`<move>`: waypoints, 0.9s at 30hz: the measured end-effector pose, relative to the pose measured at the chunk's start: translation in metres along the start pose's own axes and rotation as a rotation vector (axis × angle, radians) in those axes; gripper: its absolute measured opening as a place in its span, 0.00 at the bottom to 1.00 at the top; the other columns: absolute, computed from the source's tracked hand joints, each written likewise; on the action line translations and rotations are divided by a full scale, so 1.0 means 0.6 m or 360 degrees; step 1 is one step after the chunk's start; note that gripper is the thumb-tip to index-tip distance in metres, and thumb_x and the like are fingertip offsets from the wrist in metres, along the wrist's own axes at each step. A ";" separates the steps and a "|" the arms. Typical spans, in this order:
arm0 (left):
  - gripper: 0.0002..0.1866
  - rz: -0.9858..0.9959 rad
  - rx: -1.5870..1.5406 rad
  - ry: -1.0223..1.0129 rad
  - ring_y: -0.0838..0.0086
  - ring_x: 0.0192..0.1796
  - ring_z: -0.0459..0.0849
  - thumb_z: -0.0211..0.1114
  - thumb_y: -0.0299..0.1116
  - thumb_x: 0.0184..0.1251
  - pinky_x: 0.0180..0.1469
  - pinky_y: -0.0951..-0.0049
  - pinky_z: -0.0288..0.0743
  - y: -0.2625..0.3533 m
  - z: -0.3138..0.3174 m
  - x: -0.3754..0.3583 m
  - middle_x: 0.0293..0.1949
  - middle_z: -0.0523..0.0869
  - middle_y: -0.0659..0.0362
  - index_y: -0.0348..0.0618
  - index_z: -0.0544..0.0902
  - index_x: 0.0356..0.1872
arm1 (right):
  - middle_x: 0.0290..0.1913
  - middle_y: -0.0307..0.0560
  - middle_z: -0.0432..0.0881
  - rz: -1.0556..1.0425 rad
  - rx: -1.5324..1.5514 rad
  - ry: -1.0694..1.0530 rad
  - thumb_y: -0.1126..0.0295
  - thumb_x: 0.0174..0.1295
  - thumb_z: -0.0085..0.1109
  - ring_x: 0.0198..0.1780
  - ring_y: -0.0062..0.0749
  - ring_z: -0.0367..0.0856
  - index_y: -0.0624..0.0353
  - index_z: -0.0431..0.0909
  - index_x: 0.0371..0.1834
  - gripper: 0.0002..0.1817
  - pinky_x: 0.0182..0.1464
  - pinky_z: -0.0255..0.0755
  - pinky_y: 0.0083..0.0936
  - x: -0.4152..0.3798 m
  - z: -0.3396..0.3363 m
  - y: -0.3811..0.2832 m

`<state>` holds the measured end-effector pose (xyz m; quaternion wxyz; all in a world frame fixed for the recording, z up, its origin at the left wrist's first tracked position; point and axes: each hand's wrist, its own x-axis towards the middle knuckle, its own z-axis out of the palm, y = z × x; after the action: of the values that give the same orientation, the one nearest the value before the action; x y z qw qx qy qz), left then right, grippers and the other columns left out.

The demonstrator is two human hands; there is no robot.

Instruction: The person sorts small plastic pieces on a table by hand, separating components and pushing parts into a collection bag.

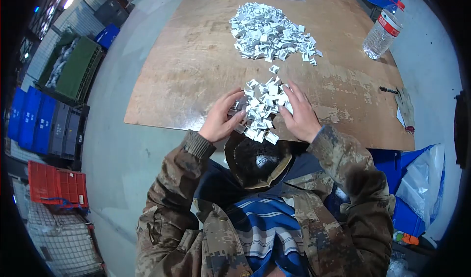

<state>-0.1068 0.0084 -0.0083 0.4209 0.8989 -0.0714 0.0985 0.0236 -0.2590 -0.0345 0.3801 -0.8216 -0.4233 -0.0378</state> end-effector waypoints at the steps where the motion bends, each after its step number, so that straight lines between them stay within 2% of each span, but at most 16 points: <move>1: 0.30 0.0014 0.0045 0.0061 0.50 0.77 0.73 0.68 0.37 0.75 0.76 0.56 0.69 0.008 0.007 -0.010 0.77 0.73 0.45 0.37 0.75 0.74 | 0.81 0.69 0.62 0.0009 0.0007 0.0011 0.68 0.68 0.57 0.79 0.63 0.65 0.66 0.68 0.77 0.33 0.80 0.61 0.48 -0.011 -0.002 -0.014; 4: 0.31 0.0071 0.0185 0.0252 0.49 0.76 0.74 0.69 0.36 0.73 0.75 0.55 0.70 0.032 0.033 -0.027 0.77 0.73 0.45 0.36 0.74 0.74 | 0.81 0.72 0.61 0.0026 0.0018 0.0055 0.68 0.68 0.58 0.79 0.65 0.65 0.69 0.66 0.77 0.34 0.80 0.61 0.50 -0.033 -0.005 -0.053; 9: 0.32 0.0085 0.0223 0.0427 0.48 0.76 0.73 0.69 0.37 0.73 0.76 0.53 0.69 0.074 0.087 -0.056 0.77 0.73 0.43 0.35 0.73 0.74 | 0.82 0.71 0.59 -0.0094 0.0095 0.0092 0.69 0.67 0.59 0.79 0.65 0.64 0.69 0.65 0.78 0.35 0.80 0.61 0.51 -0.059 0.022 -0.107; 15: 0.32 0.0055 0.0092 0.0465 0.48 0.75 0.74 0.70 0.38 0.73 0.76 0.53 0.69 0.083 0.103 -0.083 0.76 0.73 0.43 0.36 0.74 0.73 | 0.82 0.69 0.61 -0.0143 0.0551 0.0034 0.72 0.65 0.60 0.78 0.63 0.66 0.65 0.66 0.78 0.36 0.79 0.63 0.49 -0.074 0.038 -0.131; 17: 0.32 -0.0043 -0.0116 0.0349 0.47 0.75 0.74 0.70 0.38 0.72 0.77 0.52 0.68 0.086 0.080 -0.074 0.75 0.74 0.42 0.36 0.74 0.73 | 0.82 0.68 0.61 -0.0120 0.0669 -0.0003 0.72 0.64 0.60 0.78 0.62 0.67 0.63 0.66 0.78 0.36 0.78 0.64 0.49 -0.059 0.018 -0.119; 19: 0.32 -0.0141 -0.0311 0.0243 0.46 0.74 0.74 0.71 0.39 0.72 0.77 0.52 0.67 0.080 0.049 -0.064 0.74 0.74 0.42 0.36 0.75 0.73 | 0.82 0.66 0.62 -0.0027 0.0467 -0.0079 0.72 0.63 0.60 0.78 0.61 0.67 0.60 0.67 0.79 0.37 0.77 0.66 0.47 -0.024 -0.010 -0.073; 21: 0.33 -0.0149 -0.0201 0.0196 0.46 0.74 0.74 0.71 0.40 0.71 0.78 0.52 0.67 0.059 0.017 -0.044 0.74 0.74 0.42 0.36 0.74 0.72 | 0.80 0.65 0.66 0.0260 0.0337 -0.0204 0.67 0.65 0.62 0.79 0.60 0.68 0.59 0.67 0.80 0.37 0.77 0.67 0.46 0.034 -0.043 -0.027; 22: 0.34 -0.0149 -0.0098 0.0141 0.46 0.74 0.74 0.72 0.42 0.70 0.78 0.52 0.66 0.046 0.001 -0.027 0.74 0.75 0.42 0.35 0.74 0.72 | 0.80 0.65 0.66 0.0255 0.0334 -0.0193 0.67 0.65 0.62 0.79 0.60 0.68 0.59 0.67 0.80 0.37 0.77 0.67 0.46 0.059 -0.043 0.002; 24: 0.37 -0.0132 0.0105 0.0018 0.45 0.74 0.74 0.74 0.46 0.69 0.79 0.51 0.65 0.024 -0.017 0.017 0.73 0.75 0.41 0.34 0.74 0.72 | 0.79 0.65 0.68 0.0113 -0.0222 0.0021 0.60 0.67 0.62 0.79 0.60 0.67 0.63 0.67 0.79 0.37 0.80 0.63 0.46 0.092 -0.025 0.062; 25: 0.37 -0.0110 0.0106 0.0010 0.45 0.74 0.74 0.74 0.46 0.69 0.79 0.51 0.65 0.010 -0.015 0.041 0.73 0.75 0.41 0.34 0.74 0.72 | 0.79 0.65 0.68 0.0120 -0.0232 0.0040 0.60 0.67 0.62 0.79 0.60 0.67 0.63 0.67 0.79 0.37 0.80 0.63 0.46 0.102 -0.020 0.073; 27: 0.41 0.0170 0.0423 0.0004 0.45 0.74 0.74 0.75 0.49 0.66 0.79 0.51 0.66 -0.024 0.000 0.089 0.73 0.75 0.41 0.33 0.73 0.73 | 0.78 0.65 0.69 -0.0070 -0.0213 0.0008 0.57 0.68 0.61 0.80 0.60 0.67 0.65 0.67 0.78 0.38 0.81 0.61 0.47 0.126 -0.002 0.087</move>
<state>-0.0519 0.0152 -0.0062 0.2922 0.9416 -0.1050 0.1304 0.1102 -0.2276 -0.0357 0.3244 -0.8355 -0.4369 -0.0762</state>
